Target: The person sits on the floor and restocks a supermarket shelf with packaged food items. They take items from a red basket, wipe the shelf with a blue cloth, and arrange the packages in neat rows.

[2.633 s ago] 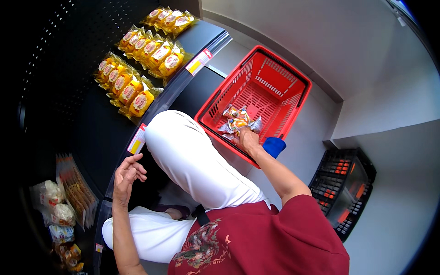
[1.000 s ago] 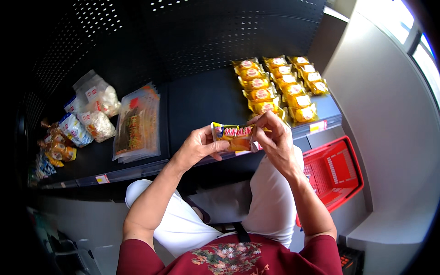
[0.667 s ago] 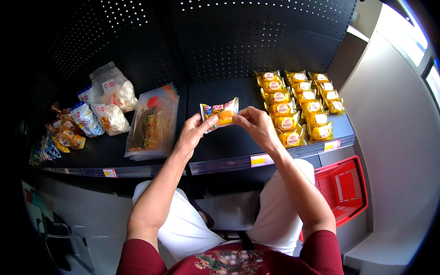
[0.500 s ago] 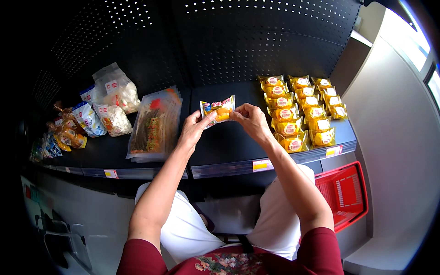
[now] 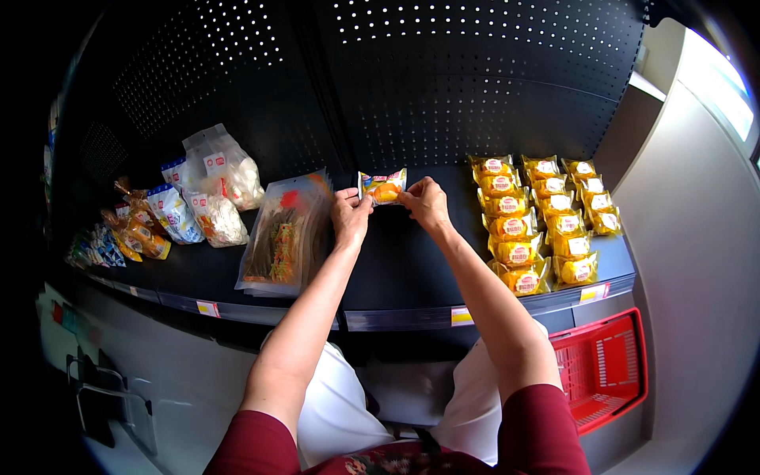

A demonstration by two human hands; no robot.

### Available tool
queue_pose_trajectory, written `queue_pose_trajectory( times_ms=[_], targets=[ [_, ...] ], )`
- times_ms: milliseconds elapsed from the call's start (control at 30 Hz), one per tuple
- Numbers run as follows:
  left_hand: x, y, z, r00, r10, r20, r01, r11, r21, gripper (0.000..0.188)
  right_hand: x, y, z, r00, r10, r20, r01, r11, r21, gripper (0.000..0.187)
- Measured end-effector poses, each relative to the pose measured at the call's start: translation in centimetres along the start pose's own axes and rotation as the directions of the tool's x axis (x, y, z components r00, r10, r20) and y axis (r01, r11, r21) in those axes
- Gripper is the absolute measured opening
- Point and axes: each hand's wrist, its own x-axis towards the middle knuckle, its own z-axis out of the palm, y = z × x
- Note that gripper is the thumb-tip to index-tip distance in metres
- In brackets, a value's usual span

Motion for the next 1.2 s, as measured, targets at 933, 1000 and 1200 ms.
queue_pose_trajectory(
  times_ms=[933, 1000, 1200],
  targets=[
    [2.9, -0.3, 2.6, 0.997, 0.002, 0.074, -0.002, 1.000, 0.005, 0.052, 5.3, 2.9, 2.5, 1.000, 0.010, -0.008, -0.008, 0.974, 0.228, 0.026],
    [2.9, -0.7, 2.3, 0.998, 0.011, 0.068, -0.013, 1.000, 0.022, 0.052, 4.7, 1.9, 2.6, 0.999, 0.029, 0.032, -0.034, 0.980, 0.196, 0.030],
    [1.7, -0.5, 2.0, 0.987, 0.158, 0.018, -0.159, 0.978, 0.135, 0.053, 4.5, 1.7, 2.8, 0.999, -0.004, 0.051, -0.005, 0.984, 0.177, 0.037]
  ],
)
